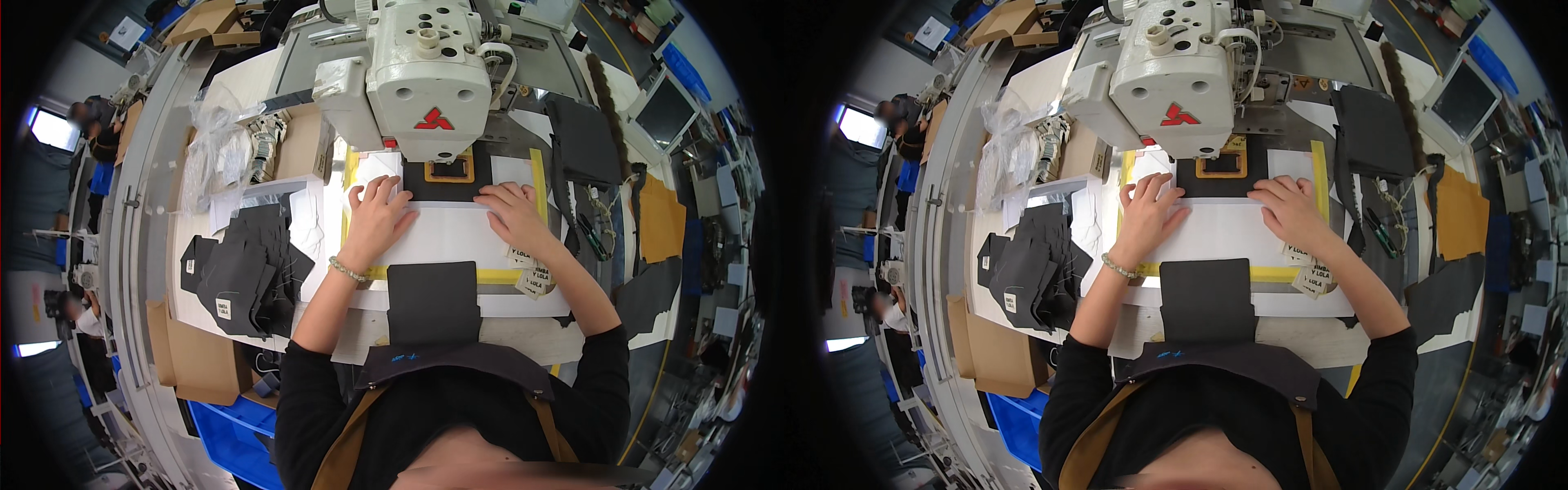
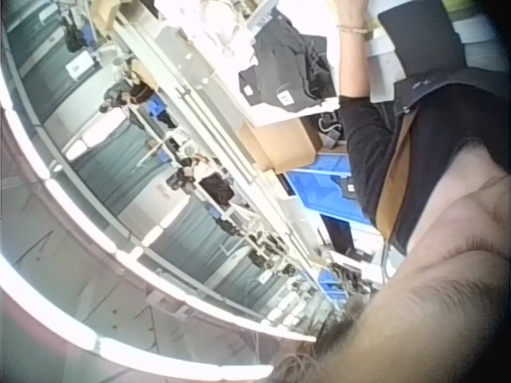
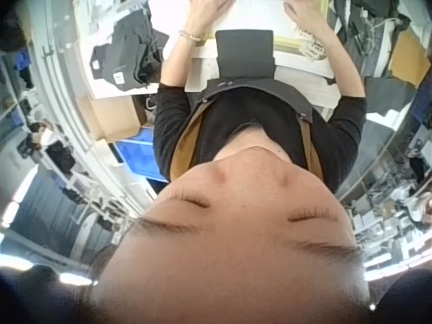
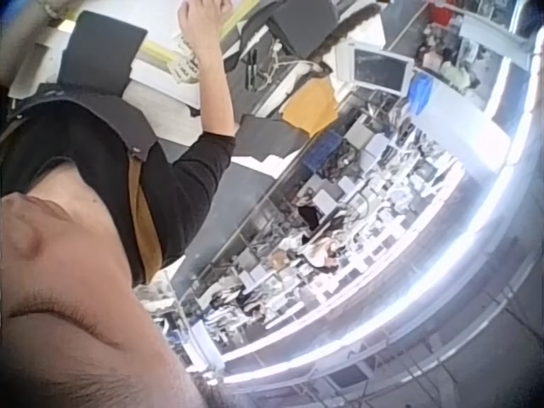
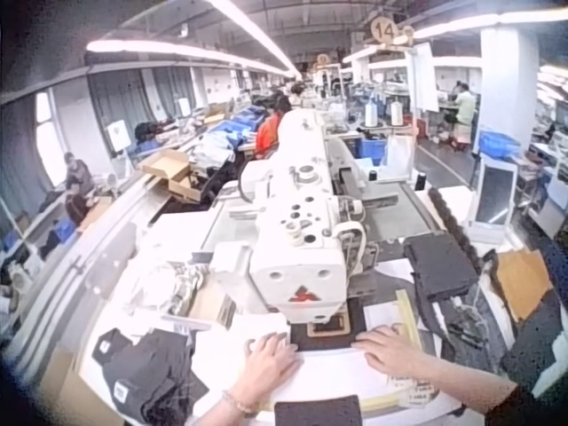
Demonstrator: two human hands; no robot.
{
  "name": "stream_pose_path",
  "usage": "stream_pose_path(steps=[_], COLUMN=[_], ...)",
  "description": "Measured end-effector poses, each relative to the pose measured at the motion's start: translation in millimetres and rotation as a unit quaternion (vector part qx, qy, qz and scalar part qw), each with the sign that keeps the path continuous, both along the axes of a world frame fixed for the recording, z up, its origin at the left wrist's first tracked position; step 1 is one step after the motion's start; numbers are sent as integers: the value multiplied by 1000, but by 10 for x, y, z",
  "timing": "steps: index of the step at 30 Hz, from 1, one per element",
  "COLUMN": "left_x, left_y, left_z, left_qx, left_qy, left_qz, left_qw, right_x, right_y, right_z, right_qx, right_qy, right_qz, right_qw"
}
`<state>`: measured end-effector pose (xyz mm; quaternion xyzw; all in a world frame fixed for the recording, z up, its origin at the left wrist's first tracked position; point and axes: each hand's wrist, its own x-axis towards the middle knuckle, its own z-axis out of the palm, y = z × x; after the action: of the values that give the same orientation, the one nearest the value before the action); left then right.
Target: Using a sewing machine to attach small white labels to black leather pieces.
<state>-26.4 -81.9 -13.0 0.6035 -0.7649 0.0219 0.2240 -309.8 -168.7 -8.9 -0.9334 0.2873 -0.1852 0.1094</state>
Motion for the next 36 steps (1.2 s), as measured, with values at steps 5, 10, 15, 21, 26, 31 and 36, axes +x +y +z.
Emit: stream_pose_path(steps=[5,10,15,21,26,31,36], left_x=[-6,-15,-16,-20,-32,-37,-47], left_y=[15,42,41,41,55,54,79], left_z=[3,8,18,-17,-17,-11,-70], left_qx=[1,-4,-6,-14,-22,2,-11], left_qy=[2,-7,-9,-18,-25,-31,-79], left_qz=[1,4,4,5,4,-6,-21], left_qw=[1000,1000,1000,1000,999,999,997], right_x=[-16,-63,-86,-66,-31,-64,-124], right_y=[13,-12,-31,-58,-98,-101,-21], right_z=[25,36,47,45,41,-15,-15], right_qx=[0,-8,-9,-24,-32,-121,-151], right_qy=[-2,-7,17,27,35,56,63], right_qz=[-9,-15,-10,-30,-50,-23,18], right_qw=[1000,1000,1000,999,998,991,986])
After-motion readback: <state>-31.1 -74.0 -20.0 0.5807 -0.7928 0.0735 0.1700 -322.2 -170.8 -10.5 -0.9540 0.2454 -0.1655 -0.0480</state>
